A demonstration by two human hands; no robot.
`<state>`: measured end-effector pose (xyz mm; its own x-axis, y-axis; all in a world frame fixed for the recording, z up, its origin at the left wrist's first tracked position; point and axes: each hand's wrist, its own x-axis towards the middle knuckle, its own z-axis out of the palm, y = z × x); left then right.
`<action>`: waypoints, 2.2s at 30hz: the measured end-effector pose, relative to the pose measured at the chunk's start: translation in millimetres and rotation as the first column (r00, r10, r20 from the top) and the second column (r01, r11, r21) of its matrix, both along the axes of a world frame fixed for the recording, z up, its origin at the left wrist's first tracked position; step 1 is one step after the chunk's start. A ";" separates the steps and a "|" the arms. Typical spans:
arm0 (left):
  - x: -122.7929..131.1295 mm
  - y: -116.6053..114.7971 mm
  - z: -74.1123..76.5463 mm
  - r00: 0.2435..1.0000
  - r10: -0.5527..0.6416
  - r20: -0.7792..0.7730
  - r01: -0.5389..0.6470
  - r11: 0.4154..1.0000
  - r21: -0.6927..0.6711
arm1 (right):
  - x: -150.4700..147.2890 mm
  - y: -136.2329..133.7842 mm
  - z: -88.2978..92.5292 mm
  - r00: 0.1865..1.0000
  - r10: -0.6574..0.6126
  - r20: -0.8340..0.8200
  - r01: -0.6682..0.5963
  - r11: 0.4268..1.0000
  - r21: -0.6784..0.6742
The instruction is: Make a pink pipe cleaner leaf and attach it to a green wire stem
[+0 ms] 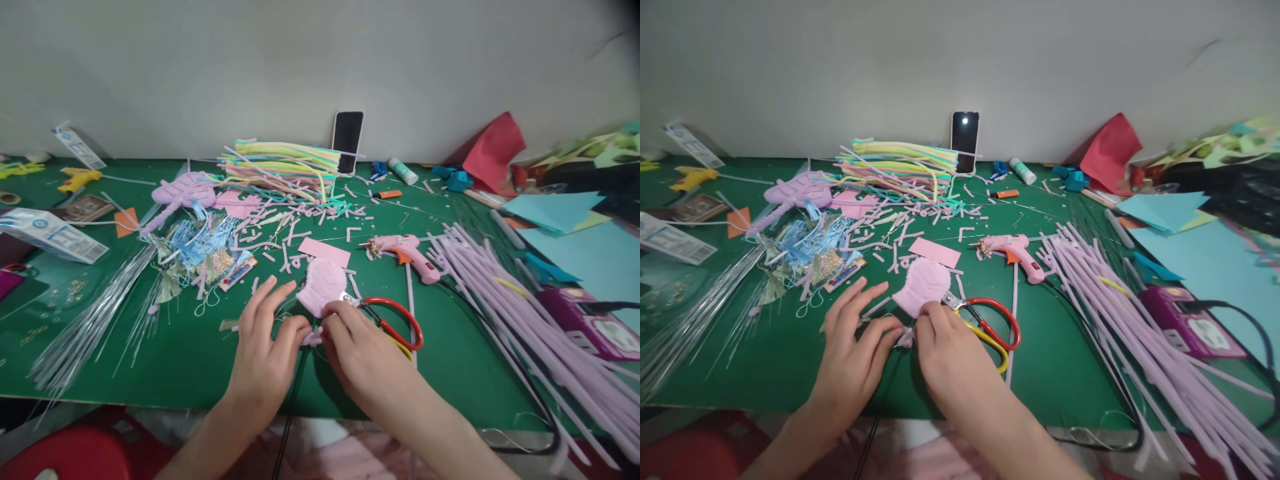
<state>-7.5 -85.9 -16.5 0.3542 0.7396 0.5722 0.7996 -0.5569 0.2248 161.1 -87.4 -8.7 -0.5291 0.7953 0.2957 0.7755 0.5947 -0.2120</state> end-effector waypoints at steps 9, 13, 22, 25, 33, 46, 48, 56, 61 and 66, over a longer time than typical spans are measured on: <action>-4.5 -0.1 -1.4 0.981 -0.062 0.184 0.083 0.990 -0.112 | 6.1 5.2 15.8 0.999 0.044 0.018 -0.045 0.996 0.077; -7.5 1.7 -4.5 0.980 -0.011 0.200 0.059 0.971 -0.234 | 5.2 8.8 10.4 0.993 0.121 -0.018 -0.121 0.993 0.015; -6.8 8.0 -7.8 0.968 -0.016 0.252 0.094 0.950 -0.299 | 6.0 15.1 1.4 0.941 -0.023 -0.339 -0.114 0.918 -0.379; -6.5 9.0 -7.7 0.963 0.009 0.268 0.081 0.943 -0.324 | 7.1 16.2 4.3 0.902 -0.098 -0.420 -0.128 0.870 -0.477; -7.6 9.3 -9.7 0.949 0.045 0.312 0.076 0.927 -0.367 | 8.5 20.2 3.5 0.802 -0.275 -0.531 -0.136 0.781 -0.610; -8.0 9.5 -10.6 0.935 -0.045 0.353 0.175 0.921 -0.347 | 1.3 21.0 -1.5 0.767 -0.311 -0.561 -0.035 0.853 -0.521; -7.6 9.4 -9.2 0.936 -0.039 0.350 0.173 0.917 -0.358 | 0.3 19.2 -1.9 0.803 -0.266 -0.533 -0.015 0.886 -0.464; -7.6 8.6 -12.6 0.900 0.109 0.422 0.111 0.880 -0.462 | -2.9 11.5 -4.5 0.850 -0.189 -0.492 -0.016 0.923 -0.383; -9.0 8.5 -12.2 0.940 0.016 0.341 0.132 0.904 -0.407 | -0.7 13.1 1.4 0.885 -0.136 -0.446 -0.069 0.908 -0.414; -8.9 8.2 -13.3 0.970 -0.027 0.243 0.102 0.948 -0.302 | 4.1 19.4 1.8 0.883 -0.151 -0.444 -0.098 0.866 -0.490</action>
<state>-16.5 -77.7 -29.8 0.2920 0.8734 0.3897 0.6687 -0.4777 0.5698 165.2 -68.0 -6.9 -0.4100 0.9096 0.0675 0.5292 0.2975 -0.7946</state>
